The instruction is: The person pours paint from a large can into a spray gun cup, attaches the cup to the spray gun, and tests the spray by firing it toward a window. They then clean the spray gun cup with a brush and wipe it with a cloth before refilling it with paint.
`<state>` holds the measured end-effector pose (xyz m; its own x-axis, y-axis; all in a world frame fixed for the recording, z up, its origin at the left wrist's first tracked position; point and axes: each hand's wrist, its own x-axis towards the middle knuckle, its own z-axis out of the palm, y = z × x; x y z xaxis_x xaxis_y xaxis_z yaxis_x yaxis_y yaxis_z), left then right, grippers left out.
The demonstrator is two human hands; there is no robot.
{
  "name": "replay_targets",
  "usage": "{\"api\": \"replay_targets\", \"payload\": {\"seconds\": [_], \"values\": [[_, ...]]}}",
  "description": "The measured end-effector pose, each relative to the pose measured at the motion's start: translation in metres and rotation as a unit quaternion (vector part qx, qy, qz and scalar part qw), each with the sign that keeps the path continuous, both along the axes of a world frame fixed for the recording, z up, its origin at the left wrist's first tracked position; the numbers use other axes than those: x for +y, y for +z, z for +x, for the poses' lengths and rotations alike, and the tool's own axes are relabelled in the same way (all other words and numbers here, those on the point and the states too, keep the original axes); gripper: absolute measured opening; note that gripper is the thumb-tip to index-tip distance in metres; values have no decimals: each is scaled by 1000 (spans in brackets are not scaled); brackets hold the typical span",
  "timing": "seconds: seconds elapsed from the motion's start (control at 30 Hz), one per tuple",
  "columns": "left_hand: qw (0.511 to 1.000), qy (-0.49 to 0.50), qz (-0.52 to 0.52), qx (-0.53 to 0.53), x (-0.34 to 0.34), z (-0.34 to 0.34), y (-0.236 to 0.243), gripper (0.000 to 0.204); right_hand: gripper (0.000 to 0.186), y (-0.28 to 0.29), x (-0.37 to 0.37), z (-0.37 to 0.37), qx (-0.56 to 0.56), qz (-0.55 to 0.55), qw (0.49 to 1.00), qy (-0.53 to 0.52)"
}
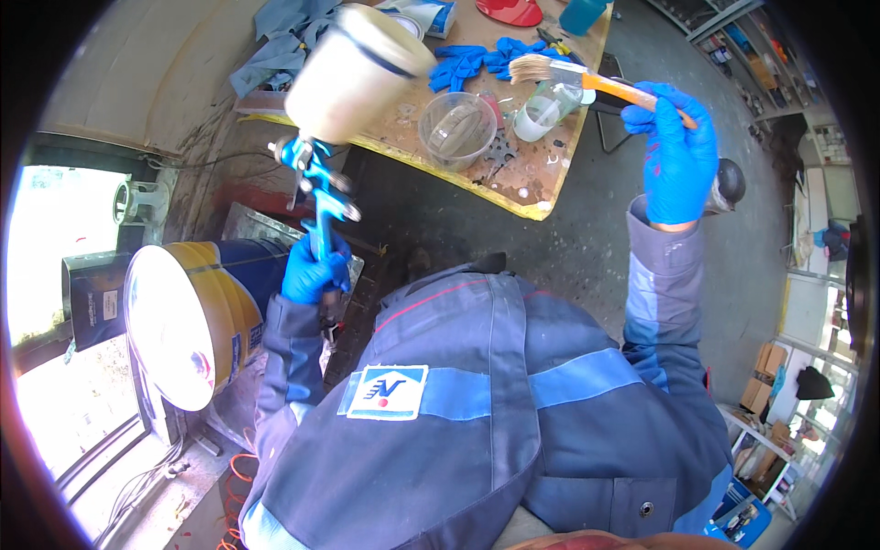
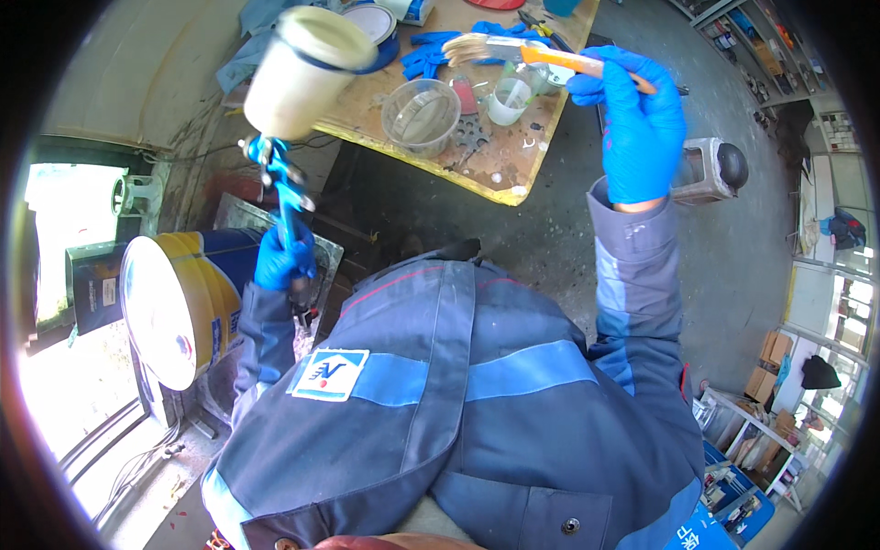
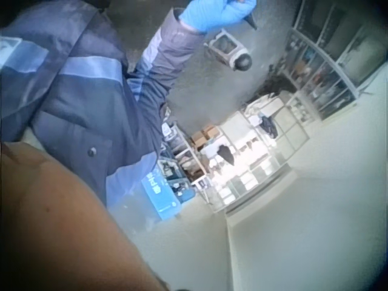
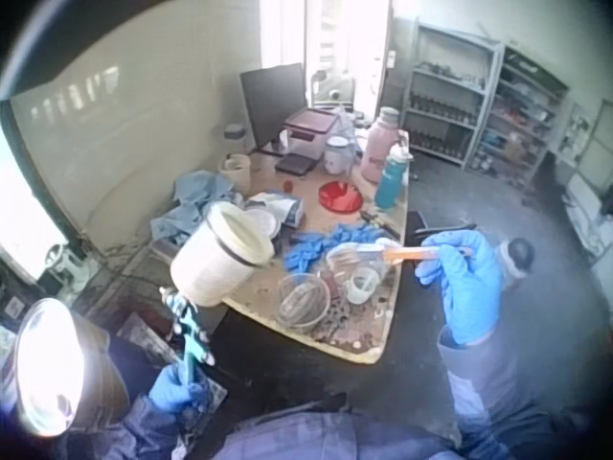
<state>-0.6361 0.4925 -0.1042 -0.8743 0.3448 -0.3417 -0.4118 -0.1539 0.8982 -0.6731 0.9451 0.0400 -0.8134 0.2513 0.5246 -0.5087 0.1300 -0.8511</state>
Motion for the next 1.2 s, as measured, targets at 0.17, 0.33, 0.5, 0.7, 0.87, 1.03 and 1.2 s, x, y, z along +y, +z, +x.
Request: {"api": "replay_targets", "payload": {"seconds": [0.17, 0.33, 0.5, 0.7, 0.87, 1.03, 1.2], "values": [[948, -134, 277, -81, 20, -76, -19, 27, 16, -30, -26, 9, -45, -73, 996, -13], [967, -246, 58, -12, 54, -149, -19, 49, 16, -47, -30, 24, -69, -80, 994, -27], [929, -358, -84, 42, 71, -204, -14, 49, 16, -58, -22, 46, -101, -63, 989, -83], [928, -366, -68, -30, 77, -248, -30, 52, 16, -66, -29, 60, -133, -67, 981, -127], [940, -317, -124, 25, 79, -271, -56, 51, 16, -71, -44, 53, -152, -79, 976, -137], [904, -156, -354, 183, 84, -273, -78, 46, 15, -71, -62, 33, -146, -59, 982, -100], [781, -103, -511, 345, 85, -260, -73, 56, 9, -76, -72, -5, -108, 202, 972, -47]]}}
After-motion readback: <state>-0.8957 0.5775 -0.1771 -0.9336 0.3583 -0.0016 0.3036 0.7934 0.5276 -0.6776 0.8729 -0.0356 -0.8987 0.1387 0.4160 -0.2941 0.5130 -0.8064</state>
